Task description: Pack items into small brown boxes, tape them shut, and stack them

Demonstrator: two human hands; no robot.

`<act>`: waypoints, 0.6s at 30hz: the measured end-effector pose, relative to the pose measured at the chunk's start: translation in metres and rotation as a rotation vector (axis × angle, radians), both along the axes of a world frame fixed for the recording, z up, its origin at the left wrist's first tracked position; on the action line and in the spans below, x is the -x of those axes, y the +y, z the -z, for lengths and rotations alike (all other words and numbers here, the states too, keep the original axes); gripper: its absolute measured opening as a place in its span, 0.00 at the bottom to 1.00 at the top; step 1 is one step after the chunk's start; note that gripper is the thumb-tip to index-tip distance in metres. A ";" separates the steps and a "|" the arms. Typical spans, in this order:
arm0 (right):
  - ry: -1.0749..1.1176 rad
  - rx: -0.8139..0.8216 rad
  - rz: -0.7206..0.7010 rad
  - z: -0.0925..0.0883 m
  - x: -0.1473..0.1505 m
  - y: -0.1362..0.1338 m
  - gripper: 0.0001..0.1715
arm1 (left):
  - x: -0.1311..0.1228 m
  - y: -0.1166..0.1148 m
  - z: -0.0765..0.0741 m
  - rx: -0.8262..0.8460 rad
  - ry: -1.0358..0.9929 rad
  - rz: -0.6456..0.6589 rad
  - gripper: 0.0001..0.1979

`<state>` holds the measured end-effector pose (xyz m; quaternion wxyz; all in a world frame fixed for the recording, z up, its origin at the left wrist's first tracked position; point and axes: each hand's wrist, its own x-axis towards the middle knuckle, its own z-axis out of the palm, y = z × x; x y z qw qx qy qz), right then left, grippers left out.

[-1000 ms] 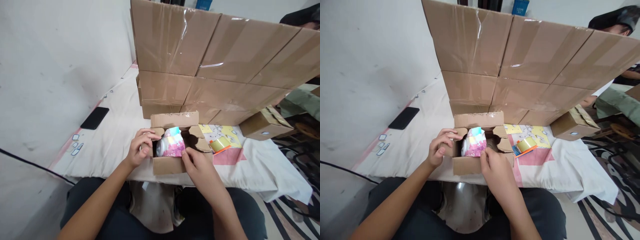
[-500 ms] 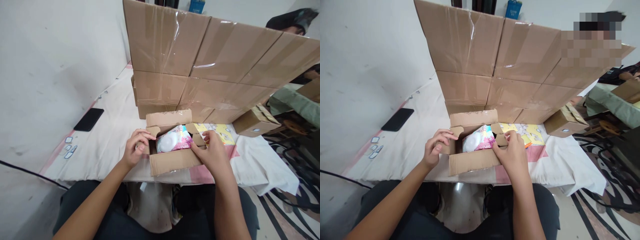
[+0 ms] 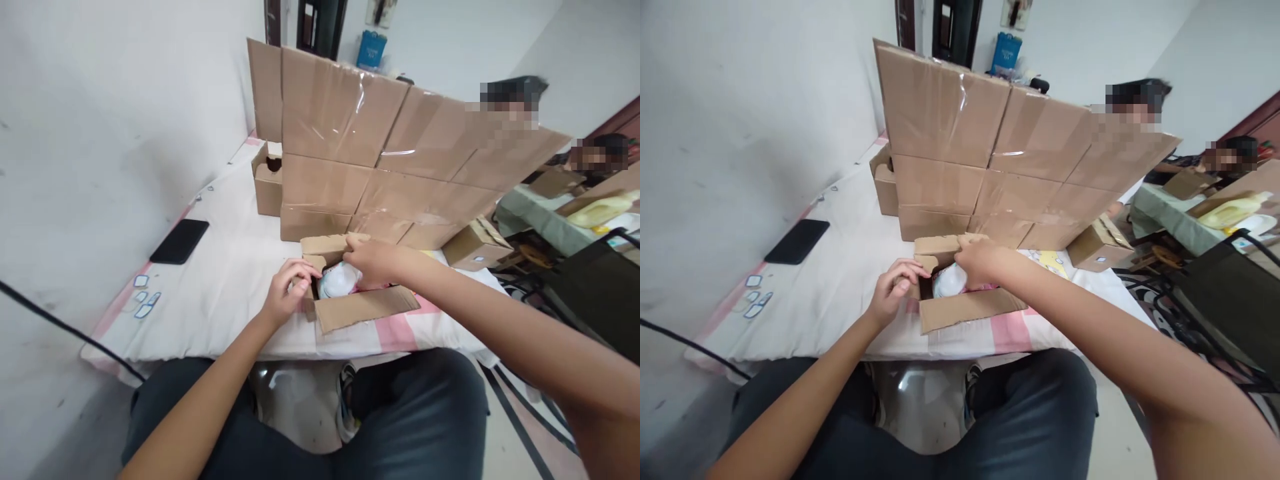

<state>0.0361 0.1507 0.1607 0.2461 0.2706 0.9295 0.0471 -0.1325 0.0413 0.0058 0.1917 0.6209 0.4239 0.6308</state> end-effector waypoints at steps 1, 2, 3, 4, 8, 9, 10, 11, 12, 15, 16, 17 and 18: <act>-0.087 -0.046 -0.020 0.000 0.009 -0.003 0.21 | 0.000 0.000 0.000 0.000 -0.004 0.005 0.14; -0.143 -0.083 -0.040 0.000 0.017 -0.005 0.19 | 0.000 0.000 -0.001 0.002 -0.009 0.006 0.14; -0.158 -0.100 -0.058 0.001 0.023 -0.007 0.16 | 0.000 -0.001 -0.001 0.006 -0.014 0.003 0.14; -0.140 -0.086 -0.071 0.003 0.028 -0.008 0.14 | 0.000 -0.001 -0.002 0.012 -0.017 0.001 0.13; 0.017 0.078 -0.047 0.019 0.038 -0.004 0.09 | 0.002 -0.005 -0.004 0.020 -0.008 0.016 0.10; 0.021 0.097 -0.046 0.024 0.040 -0.004 0.09 | 0.003 -0.005 -0.004 0.018 -0.002 0.020 0.10; 0.004 0.097 -0.051 0.030 0.042 -0.003 0.09 | 0.003 -0.006 -0.004 0.016 0.004 0.021 0.09; -0.025 0.085 -0.065 0.035 0.044 -0.004 0.09 | 0.004 -0.007 -0.005 0.015 0.012 0.022 0.09; -0.060 0.068 -0.087 0.039 0.046 -0.005 0.12 | 0.005 -0.007 -0.005 0.015 0.022 0.023 0.08; -0.168 -0.002 -0.154 0.046 0.052 -0.011 0.19 | 0.006 -0.008 -0.006 0.026 0.047 0.023 0.08; -0.200 -0.021 -0.170 0.047 0.054 -0.014 0.20 | 0.006 -0.009 -0.006 0.029 0.054 0.023 0.08; -0.220 -0.035 -0.182 0.047 0.056 -0.016 0.20 | 0.006 -0.008 -0.006 0.031 0.062 0.017 0.09; -0.232 -0.044 -0.191 0.047 0.057 -0.018 0.19 | 0.006 -0.008 -0.006 0.031 0.070 0.006 0.09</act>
